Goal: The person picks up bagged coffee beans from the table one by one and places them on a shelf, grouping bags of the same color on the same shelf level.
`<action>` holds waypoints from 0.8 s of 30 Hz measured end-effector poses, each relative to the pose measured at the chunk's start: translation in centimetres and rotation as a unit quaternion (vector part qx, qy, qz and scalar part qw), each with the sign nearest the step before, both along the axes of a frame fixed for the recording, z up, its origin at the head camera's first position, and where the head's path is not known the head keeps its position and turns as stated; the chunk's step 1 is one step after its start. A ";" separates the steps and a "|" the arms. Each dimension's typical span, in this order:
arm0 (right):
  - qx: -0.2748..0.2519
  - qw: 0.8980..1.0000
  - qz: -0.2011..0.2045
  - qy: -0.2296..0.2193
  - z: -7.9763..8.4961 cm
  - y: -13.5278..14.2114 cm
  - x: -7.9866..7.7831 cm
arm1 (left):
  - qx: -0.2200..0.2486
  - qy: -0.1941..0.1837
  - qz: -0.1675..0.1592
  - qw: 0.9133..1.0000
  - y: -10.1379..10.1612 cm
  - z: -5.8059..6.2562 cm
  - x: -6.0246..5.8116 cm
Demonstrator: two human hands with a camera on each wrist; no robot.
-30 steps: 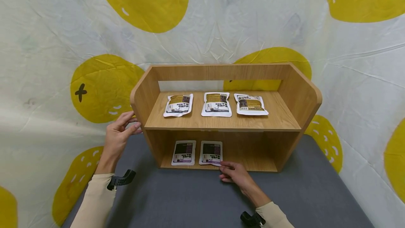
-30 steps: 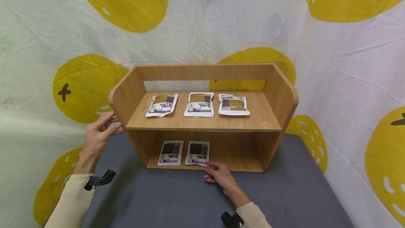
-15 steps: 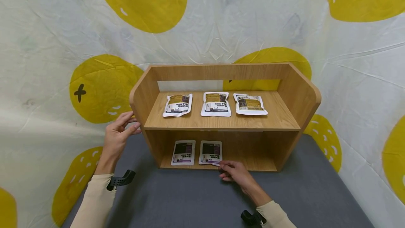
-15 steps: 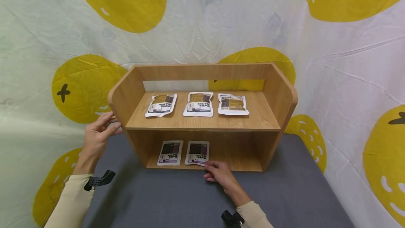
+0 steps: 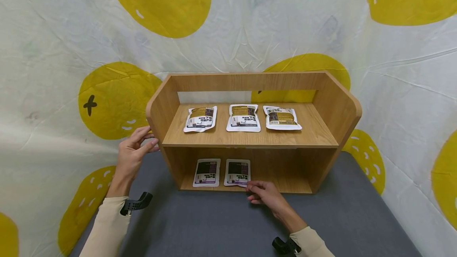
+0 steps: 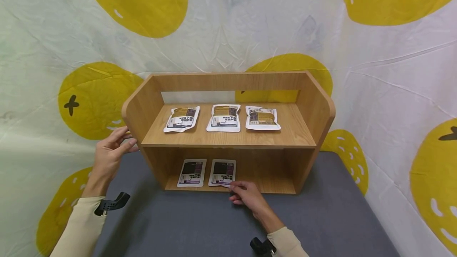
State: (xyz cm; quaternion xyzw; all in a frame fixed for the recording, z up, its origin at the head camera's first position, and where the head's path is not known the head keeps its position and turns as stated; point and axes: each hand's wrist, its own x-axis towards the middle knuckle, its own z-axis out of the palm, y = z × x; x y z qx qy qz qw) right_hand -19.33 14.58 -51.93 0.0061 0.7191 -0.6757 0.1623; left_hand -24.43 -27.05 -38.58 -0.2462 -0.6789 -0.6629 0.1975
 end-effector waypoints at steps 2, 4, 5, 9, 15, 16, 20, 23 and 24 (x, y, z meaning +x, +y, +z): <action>-0.001 1.000 0.000 0.001 0.1 0.0 0.0 | 0.000 0.002 0.000 1.000 0.0 0.0 0.0; -0.002 1.000 -0.001 0.002 0.1 0.1 0.0 | -0.001 0.003 0.000 1.000 0.0 0.0 -0.1; -0.003 1.000 -0.001 0.002 0.1 0.1 0.0 | -0.001 0.003 0.000 1.000 0.0 0.0 -0.1; -0.003 1.000 0.001 0.001 0.1 0.1 0.1 | -0.006 -0.002 0.006 1.000 0.0 -0.2 0.1; -0.001 1.000 0.009 0.005 0.4 0.2 0.3 | -0.033 -0.021 0.026 0.999 -0.6 -1.1 1.1; 0.001 1.000 0.010 0.008 0.6 0.3 0.4 | -0.039 -0.026 0.033 0.998 -0.8 -1.3 1.3; 0.013 0.999 0.015 0.025 1.7 0.6 0.6 | -0.064 -0.048 0.055 0.995 -1.6 -2.5 2.4; 0.027 0.998 0.023 0.045 2.6 1.0 0.8 | -0.074 -0.064 0.063 0.993 -1.8 -3.3 3.3; 0.031 0.998 0.027 0.052 2.9 1.1 0.9 | -0.077 -0.067 0.062 0.993 -1.8 -3.6 3.5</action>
